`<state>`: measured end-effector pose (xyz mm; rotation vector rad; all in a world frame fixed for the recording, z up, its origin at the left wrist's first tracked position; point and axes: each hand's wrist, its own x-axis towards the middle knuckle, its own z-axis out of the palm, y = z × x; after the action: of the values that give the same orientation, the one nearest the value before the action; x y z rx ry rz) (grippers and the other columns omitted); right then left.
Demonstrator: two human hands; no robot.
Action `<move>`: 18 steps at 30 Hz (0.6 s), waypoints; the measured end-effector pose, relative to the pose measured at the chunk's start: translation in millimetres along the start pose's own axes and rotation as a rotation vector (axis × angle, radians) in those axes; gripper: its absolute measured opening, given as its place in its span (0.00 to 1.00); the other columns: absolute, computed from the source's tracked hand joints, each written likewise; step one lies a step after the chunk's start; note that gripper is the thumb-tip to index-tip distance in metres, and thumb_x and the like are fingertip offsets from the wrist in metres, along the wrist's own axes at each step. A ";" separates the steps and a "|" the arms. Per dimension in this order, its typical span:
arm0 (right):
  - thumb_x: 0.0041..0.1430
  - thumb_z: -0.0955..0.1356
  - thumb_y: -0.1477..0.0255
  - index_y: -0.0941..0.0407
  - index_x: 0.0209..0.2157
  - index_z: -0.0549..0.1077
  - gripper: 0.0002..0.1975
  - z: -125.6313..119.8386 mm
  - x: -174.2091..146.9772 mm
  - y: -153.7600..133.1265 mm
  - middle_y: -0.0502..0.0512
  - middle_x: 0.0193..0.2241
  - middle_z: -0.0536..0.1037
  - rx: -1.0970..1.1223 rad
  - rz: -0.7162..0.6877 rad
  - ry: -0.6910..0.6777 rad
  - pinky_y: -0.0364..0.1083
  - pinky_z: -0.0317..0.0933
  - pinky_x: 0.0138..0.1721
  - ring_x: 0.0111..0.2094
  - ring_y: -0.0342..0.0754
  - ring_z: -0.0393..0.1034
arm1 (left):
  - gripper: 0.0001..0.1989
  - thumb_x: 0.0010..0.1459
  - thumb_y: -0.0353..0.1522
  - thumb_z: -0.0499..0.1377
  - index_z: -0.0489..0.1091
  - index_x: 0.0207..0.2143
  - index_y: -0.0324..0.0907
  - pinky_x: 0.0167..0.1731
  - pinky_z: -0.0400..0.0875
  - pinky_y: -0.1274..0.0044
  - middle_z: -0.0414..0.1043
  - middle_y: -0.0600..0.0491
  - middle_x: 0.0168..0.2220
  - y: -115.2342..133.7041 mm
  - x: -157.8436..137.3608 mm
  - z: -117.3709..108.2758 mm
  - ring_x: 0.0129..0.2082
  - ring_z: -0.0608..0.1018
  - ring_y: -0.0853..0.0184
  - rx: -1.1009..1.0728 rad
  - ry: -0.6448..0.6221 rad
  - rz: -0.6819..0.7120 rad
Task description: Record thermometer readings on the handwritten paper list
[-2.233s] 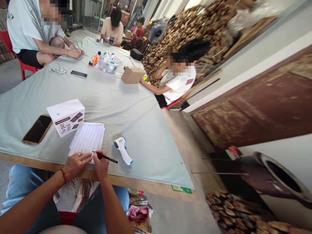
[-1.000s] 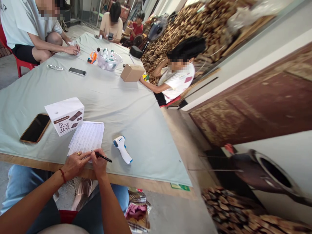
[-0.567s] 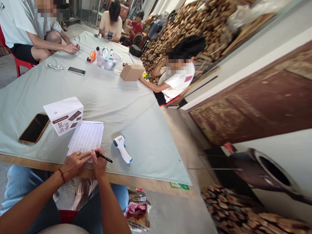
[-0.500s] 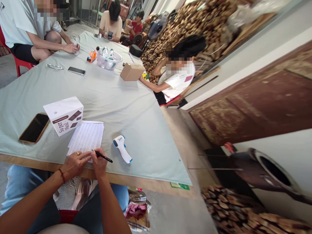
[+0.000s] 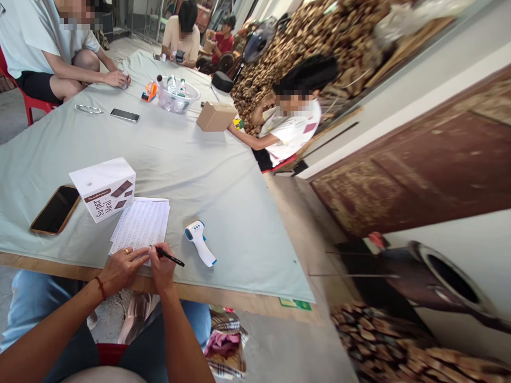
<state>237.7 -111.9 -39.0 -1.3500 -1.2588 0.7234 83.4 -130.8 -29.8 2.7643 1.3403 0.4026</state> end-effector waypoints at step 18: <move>0.55 0.65 0.64 0.54 0.24 0.69 0.10 -0.3 0.8 1.0 0.47 0.20 0.70 -0.057 -0.004 -0.024 0.45 0.62 0.29 0.25 0.45 0.64 | 0.21 0.63 0.23 0.52 0.71 0.55 0.46 0.50 0.72 0.69 0.70 0.51 0.60 0.5 0.8 -2.1 0.48 0.75 0.63 -0.037 -0.023 -0.019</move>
<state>238.4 -111.0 -39.7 -1.3887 -1.3094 0.7072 83.7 -130.6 -27.5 2.7160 1.3396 0.3897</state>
